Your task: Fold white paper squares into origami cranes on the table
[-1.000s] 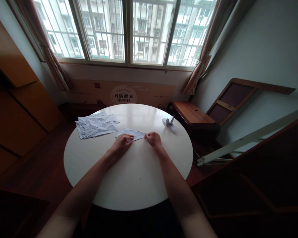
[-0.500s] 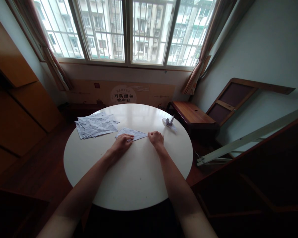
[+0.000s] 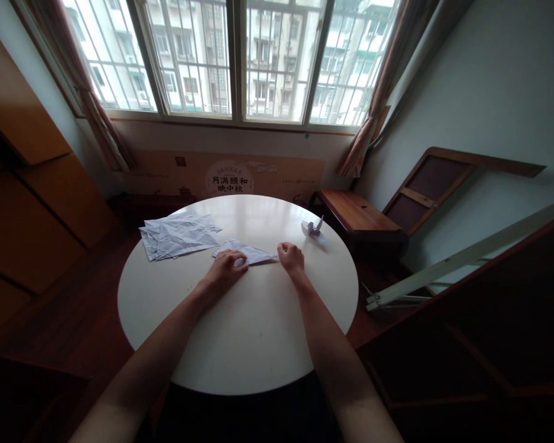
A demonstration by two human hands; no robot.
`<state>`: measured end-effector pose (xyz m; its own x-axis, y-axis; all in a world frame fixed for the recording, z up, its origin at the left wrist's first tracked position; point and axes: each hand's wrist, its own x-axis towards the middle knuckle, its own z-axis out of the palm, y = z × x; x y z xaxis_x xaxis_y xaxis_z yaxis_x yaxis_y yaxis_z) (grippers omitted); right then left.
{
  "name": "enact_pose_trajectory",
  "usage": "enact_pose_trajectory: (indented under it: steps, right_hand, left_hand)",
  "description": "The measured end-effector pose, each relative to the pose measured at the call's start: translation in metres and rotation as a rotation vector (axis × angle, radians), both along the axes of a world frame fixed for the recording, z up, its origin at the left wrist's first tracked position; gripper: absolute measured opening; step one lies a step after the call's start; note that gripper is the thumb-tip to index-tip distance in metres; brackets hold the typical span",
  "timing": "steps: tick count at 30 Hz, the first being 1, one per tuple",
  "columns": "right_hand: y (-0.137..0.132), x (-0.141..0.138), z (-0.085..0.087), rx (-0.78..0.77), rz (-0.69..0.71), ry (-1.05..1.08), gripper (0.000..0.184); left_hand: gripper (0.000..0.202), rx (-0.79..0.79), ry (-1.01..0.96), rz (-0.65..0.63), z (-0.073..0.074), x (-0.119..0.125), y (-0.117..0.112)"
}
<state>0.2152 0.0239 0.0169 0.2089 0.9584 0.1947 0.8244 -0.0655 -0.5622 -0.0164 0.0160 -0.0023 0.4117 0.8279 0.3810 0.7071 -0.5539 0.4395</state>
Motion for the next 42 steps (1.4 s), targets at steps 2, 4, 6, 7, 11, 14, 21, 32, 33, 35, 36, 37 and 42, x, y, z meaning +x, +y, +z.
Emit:
enact_pose_trajectory:
  steps: [2, 4, 6, 7, 11, 14, 21, 32, 33, 35, 36, 37, 42]
  right_hand:
    - [0.001, -0.001, -0.002, 0.001, 0.069, 0.045, 0.031]
    - [0.002, -0.003, -0.004, -0.001, 0.138, 0.070, 0.031]
    - [0.002, -0.005, -0.005, -0.009, 0.186, 0.078, 0.029]
    - [0.002, -0.006, -0.005, -0.014, 0.199, 0.077, 0.027]
    - [0.002, -0.007, -0.007, -0.013, 0.250, 0.063, 0.031]
    - [0.005, -0.006, -0.012, 0.042, 0.318, 0.110, 0.045]
    - [0.010, -0.014, -0.021, 0.188, 0.546, 0.580, 0.033]
    - [0.008, -0.019, -0.016, 0.284, 0.511, 0.611, 0.056]
    - [0.009, -0.018, -0.018, 0.294, 0.486, 0.584, 0.058]
    - [0.011, -0.017, -0.022, 0.316, 0.435, 0.530, 0.061]
    - [0.011, -0.017, -0.023, 0.330, 0.408, 0.509, 0.062]
    - [0.012, -0.016, -0.024, 0.343, 0.380, 0.492, 0.062]
    - [0.013, -0.014, -0.024, 0.405, 0.280, 0.456, 0.061]
  left_hand:
    - [0.023, -0.002, 0.004, 0.009, 0.000, 0.000, 0.000]
    - [0.022, -0.001, 0.014, 0.004, 0.000, -0.001, 0.000]
    - [0.022, 0.010, 0.031, -0.006, 0.000, -0.001, 0.000]
    - [0.022, 0.017, 0.039, -0.010, 0.000, -0.001, 0.000]
    - [0.023, 0.036, 0.059, 0.000, 0.000, -0.001, 0.001]
    - [0.024, 0.043, 0.065, 0.028, -0.001, -0.001, 0.001]
    - [0.028, 0.078, 0.042, -0.020, 0.002, 0.002, -0.003]
    - [0.019, 0.149, -0.126, 0.050, 0.003, -0.002, 0.002]
    - [0.018, 0.154, -0.198, 0.055, 0.003, -0.002, 0.003]
    - [0.020, 0.155, -0.377, 0.067, 0.005, -0.002, 0.005]
    - [0.021, 0.147, -0.484, 0.082, 0.006, -0.002, 0.007]
    - [0.022, 0.132, -0.600, 0.104, 0.008, -0.002, 0.009]
    - [0.065, -0.072, -1.172, 0.187, 0.011, -0.005, 0.018]
